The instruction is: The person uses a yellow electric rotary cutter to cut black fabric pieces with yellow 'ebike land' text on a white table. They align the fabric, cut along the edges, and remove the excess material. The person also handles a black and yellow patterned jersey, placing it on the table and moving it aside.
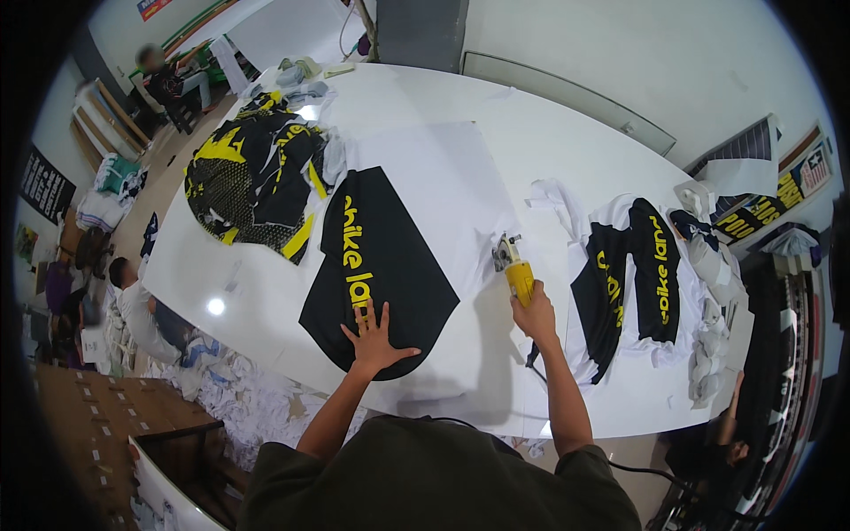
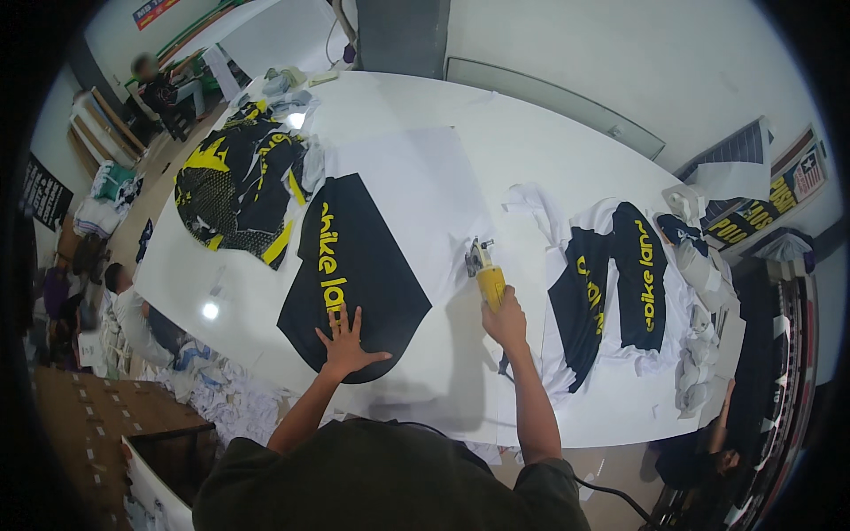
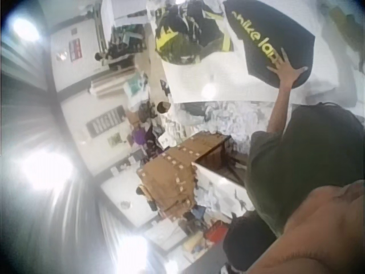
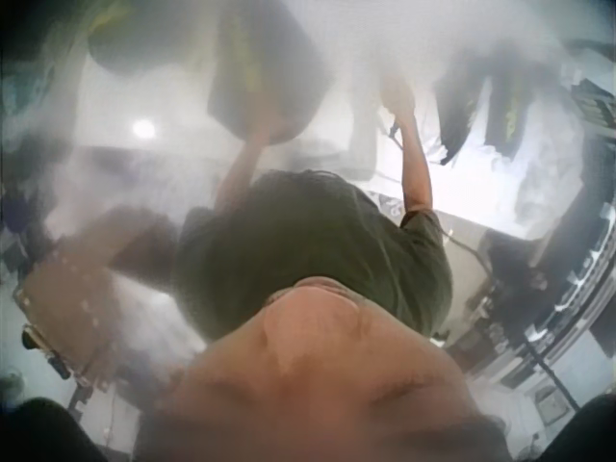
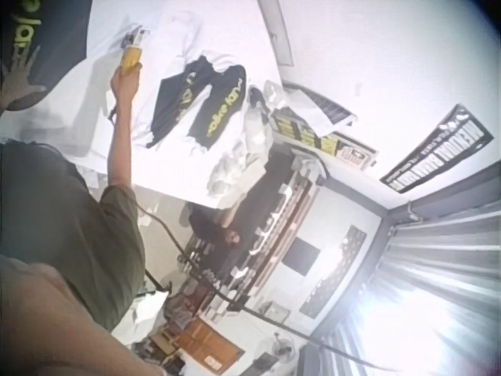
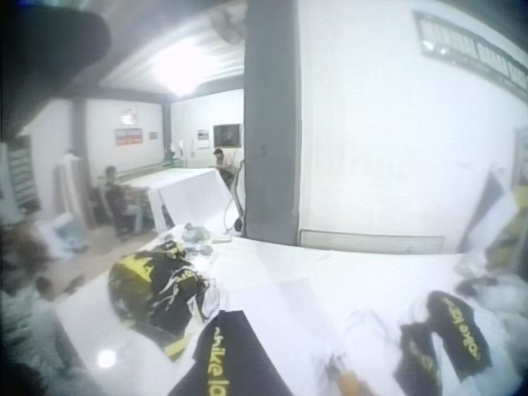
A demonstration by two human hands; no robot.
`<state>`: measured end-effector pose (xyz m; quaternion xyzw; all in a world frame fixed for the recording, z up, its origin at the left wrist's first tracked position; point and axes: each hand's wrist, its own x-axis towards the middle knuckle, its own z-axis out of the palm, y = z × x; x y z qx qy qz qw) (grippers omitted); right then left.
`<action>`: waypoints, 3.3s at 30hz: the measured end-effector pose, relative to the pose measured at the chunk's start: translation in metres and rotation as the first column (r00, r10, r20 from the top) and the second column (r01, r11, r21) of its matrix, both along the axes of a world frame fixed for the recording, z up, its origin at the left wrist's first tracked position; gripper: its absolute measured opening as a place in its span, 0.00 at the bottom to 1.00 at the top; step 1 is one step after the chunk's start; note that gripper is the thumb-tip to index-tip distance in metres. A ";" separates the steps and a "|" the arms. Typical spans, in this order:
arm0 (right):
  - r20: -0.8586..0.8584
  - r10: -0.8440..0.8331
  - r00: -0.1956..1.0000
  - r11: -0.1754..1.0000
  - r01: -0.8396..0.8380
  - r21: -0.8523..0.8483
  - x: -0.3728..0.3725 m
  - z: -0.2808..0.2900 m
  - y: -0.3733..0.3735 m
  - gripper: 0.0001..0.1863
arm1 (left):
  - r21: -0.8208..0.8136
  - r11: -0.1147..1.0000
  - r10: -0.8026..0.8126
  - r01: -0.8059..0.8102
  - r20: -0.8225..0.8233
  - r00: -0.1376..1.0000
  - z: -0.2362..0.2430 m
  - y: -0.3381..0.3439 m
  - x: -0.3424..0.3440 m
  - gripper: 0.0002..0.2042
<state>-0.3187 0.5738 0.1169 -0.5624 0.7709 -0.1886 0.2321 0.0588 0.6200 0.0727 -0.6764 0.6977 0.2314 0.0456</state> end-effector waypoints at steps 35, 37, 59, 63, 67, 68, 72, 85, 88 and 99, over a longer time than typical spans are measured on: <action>-0.014 0.106 0.994 0.969 -0.100 0.227 0.095 0.020 0.211 0.40 | -0.058 0.993 -0.105 0.105 -0.011 0.994 -0.003 0.052 0.039 0.70; -0.029 0.119 0.992 0.968 -0.110 0.224 0.095 0.021 0.209 0.38 | -0.055 0.993 -0.106 0.104 -0.020 0.994 -0.005 0.052 0.039 0.70; -0.014 0.184 0.983 0.966 -0.179 0.186 0.099 0.022 0.180 0.35 | -0.069 0.993 -0.092 0.091 -0.015 0.996 -0.010 0.053 0.039 0.71; -0.005 0.205 0.979 0.966 -0.202 0.163 0.101 0.019 0.169 0.35 | -0.069 0.994 -0.087 0.085 -0.024 0.996 -0.007 0.052 0.039 0.70; -0.013 0.222 0.975 0.964 -0.218 0.150 0.104 0.012 0.152 0.33 | -0.080 0.993 -0.085 0.083 -0.023 0.996 -0.009 0.052 0.040 0.70; -0.007 0.222 0.975 0.964 -0.218 0.152 0.105 0.012 0.147 0.33 | -0.080 0.993 -0.085 0.084 -0.018 0.996 -0.009 0.052 0.040 0.70; -0.006 0.231 0.973 0.962 -0.227 0.150 0.111 0.015 0.125 0.33 | -0.104 0.991 -0.091 0.089 -0.014 0.996 -0.016 0.053 0.041 0.70; -0.050 0.264 0.963 0.960 -0.257 0.108 0.135 0.007 0.022 0.30 | -0.084 0.993 -0.089 0.086 -0.029 0.996 -0.006 0.050 0.041 0.69; -0.067 0.278 0.958 0.957 -0.271 0.101 0.140 0.005 -0.004 0.30 | -0.083 0.993 -0.083 0.080 -0.034 0.996 -0.002 0.049 0.041 0.68; -0.079 0.299 0.951 0.953 -0.293 0.083 0.162 -0.003 -0.100 0.29 | -0.055 0.996 -0.075 0.071 -0.060 0.995 -0.004 0.046 0.044 0.70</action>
